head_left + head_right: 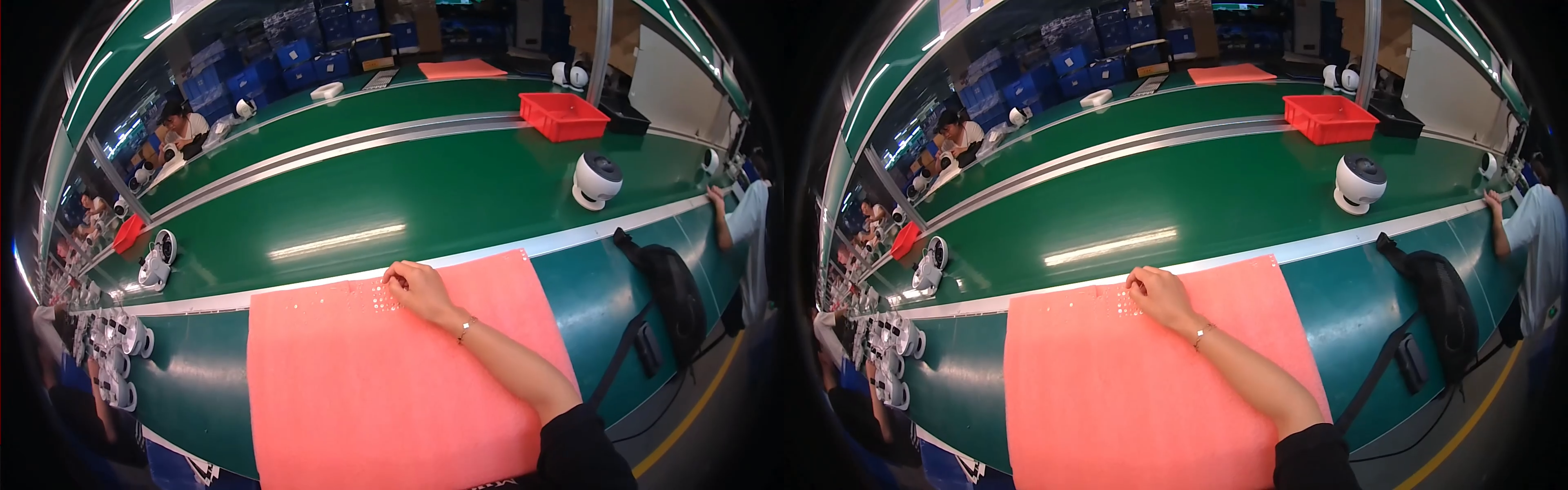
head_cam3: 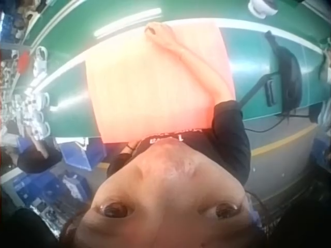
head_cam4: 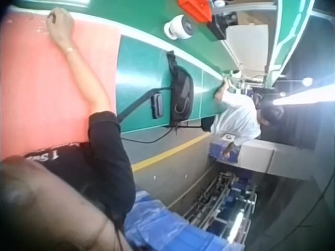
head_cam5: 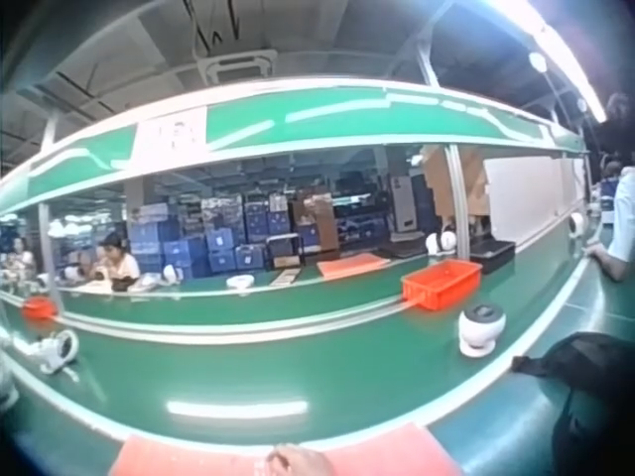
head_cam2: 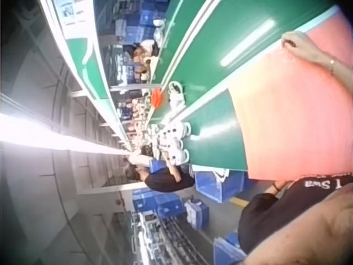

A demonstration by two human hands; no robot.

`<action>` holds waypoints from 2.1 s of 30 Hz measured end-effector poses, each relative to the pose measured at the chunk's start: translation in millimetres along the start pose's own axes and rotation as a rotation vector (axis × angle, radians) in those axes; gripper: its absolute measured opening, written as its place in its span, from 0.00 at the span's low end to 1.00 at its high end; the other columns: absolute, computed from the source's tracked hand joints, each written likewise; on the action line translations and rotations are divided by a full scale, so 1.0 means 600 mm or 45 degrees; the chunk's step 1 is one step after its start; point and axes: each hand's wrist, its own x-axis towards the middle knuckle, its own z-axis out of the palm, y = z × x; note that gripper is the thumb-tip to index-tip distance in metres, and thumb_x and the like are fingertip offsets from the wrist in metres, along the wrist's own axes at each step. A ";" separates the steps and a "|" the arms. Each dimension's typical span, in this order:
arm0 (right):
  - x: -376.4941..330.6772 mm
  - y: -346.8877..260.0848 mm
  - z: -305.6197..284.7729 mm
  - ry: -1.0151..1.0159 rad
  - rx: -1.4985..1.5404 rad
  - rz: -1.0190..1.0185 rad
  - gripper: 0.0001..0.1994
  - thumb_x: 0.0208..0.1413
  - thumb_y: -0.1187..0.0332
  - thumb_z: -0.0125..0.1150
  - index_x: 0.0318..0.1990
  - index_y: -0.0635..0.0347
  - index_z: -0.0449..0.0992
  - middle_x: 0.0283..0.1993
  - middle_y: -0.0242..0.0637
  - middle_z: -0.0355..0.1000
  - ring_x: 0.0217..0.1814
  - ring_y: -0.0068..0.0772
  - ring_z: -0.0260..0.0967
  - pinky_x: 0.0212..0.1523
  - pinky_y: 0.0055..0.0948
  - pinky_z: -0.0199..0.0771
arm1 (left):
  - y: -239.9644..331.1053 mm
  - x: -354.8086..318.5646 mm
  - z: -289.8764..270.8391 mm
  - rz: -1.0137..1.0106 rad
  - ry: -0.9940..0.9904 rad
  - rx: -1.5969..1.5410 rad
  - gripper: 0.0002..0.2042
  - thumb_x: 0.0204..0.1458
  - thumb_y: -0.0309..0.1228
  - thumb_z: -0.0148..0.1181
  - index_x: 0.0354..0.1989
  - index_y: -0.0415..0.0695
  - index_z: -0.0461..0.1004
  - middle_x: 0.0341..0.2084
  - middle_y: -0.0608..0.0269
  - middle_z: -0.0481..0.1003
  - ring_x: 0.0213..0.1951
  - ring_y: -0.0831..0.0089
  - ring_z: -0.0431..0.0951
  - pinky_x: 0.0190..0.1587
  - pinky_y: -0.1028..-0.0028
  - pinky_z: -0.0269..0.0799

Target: Assemble the housing and internal components of an electronic security camera on a production line.

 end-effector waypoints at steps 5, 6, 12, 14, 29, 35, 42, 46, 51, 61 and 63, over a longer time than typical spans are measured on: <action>-0.001 0.002 0.000 -0.002 0.002 -0.005 0.05 0.50 0.70 0.53 0.30 0.60 0.74 0.27 0.37 0.69 0.27 0.34 0.69 0.28 0.32 0.68 | -0.013 0.005 0.007 0.002 0.097 -0.052 0.10 0.56 0.33 0.51 0.33 0.39 0.73 0.28 0.63 0.75 0.33 0.70 0.74 0.35 0.70 0.68; -0.001 0.002 0.000 -0.002 0.004 -0.002 0.05 0.50 0.70 0.53 0.30 0.60 0.74 0.27 0.37 0.69 0.27 0.34 0.69 0.28 0.32 0.68 | -0.015 0.005 0.009 0.000 0.115 -0.065 0.10 0.56 0.33 0.51 0.33 0.39 0.73 0.28 0.63 0.75 0.33 0.70 0.74 0.35 0.70 0.68; 0.001 -0.007 -0.005 -0.067 -0.013 0.049 0.06 0.53 0.71 0.52 0.31 0.62 0.74 0.28 0.38 0.71 0.28 0.31 0.70 0.32 0.30 0.70 | -0.028 0.005 0.023 -0.004 0.231 -0.146 0.10 0.56 0.34 0.51 0.33 0.40 0.73 0.28 0.64 0.75 0.32 0.71 0.74 0.35 0.70 0.68; 0.000 -0.006 -0.005 -0.049 -0.039 0.022 0.06 0.53 0.71 0.52 0.31 0.63 0.74 0.28 0.38 0.71 0.28 0.31 0.70 0.31 0.30 0.70 | -0.032 0.006 0.028 -0.003 0.273 -0.173 0.10 0.56 0.34 0.51 0.33 0.40 0.73 0.28 0.64 0.75 0.32 0.71 0.74 0.35 0.70 0.68; -0.001 0.000 -0.006 -0.012 0.003 0.022 0.05 0.50 0.70 0.53 0.30 0.59 0.74 0.27 0.37 0.70 0.28 0.35 0.69 0.29 0.34 0.68 | -0.047 0.016 0.033 0.005 0.587 -0.343 0.09 0.56 0.34 0.53 0.33 0.40 0.73 0.29 0.67 0.75 0.32 0.74 0.73 0.34 0.72 0.68; 0.004 -0.016 0.007 -0.053 0.011 0.004 0.05 0.50 0.70 0.53 0.30 0.60 0.74 0.27 0.37 0.70 0.28 0.34 0.69 0.29 0.33 0.68 | -0.009 0.001 0.010 -0.005 0.744 -0.421 0.09 0.56 0.34 0.53 0.33 0.40 0.73 0.29 0.69 0.75 0.32 0.75 0.73 0.33 0.72 0.69; -0.007 0.005 -0.018 -0.024 -0.026 0.074 0.05 0.50 0.70 0.54 0.30 0.60 0.74 0.27 0.35 0.70 0.28 0.33 0.69 0.30 0.33 0.68 | -0.053 0.010 0.026 0.000 0.835 -0.492 0.09 0.56 0.34 0.54 0.33 0.41 0.73 0.29 0.70 0.75 0.31 0.76 0.73 0.33 0.73 0.69; 0.006 -0.021 0.011 -0.081 0.016 0.002 0.06 0.53 0.71 0.52 0.31 0.63 0.74 0.27 0.37 0.71 0.27 0.29 0.69 0.30 0.29 0.70 | -0.042 -0.020 0.058 -0.047 0.998 -0.583 0.09 0.56 0.34 0.54 0.33 0.41 0.73 0.29 0.71 0.75 0.31 0.77 0.73 0.33 0.73 0.69; 0.012 -0.018 -0.031 -0.055 0.208 0.063 0.06 0.54 0.71 0.52 0.32 0.63 0.75 0.30 0.38 0.72 0.28 0.30 0.71 0.31 0.29 0.71 | 0.229 -0.124 -0.145 -0.309 0.616 -0.647 0.07 0.55 0.29 0.57 0.28 0.41 0.69 0.22 0.70 0.71 0.24 0.83 0.68 0.29 0.81 0.66; 0.006 -0.010 -0.025 -0.073 0.108 -0.062 0.06 0.53 0.73 0.51 0.32 0.64 0.74 0.29 0.38 0.71 0.28 0.31 0.70 0.31 0.28 0.71 | 0.448 0.009 -0.247 1.511 1.146 -1.252 0.05 0.60 0.32 0.44 0.32 0.50 0.59 0.27 0.56 0.65 0.20 0.63 0.67 0.16 0.67 0.65; 0.002 -0.003 -0.019 -0.112 0.017 0.026 0.06 0.52 0.72 0.51 0.31 0.63 0.74 0.29 0.37 0.71 0.28 0.31 0.70 0.32 0.30 0.70 | 0.574 0.009 -0.241 1.367 1.310 -1.484 0.09 0.55 0.28 0.56 0.23 0.53 0.66 0.23 0.67 0.74 0.19 0.75 0.67 0.24 0.78 0.63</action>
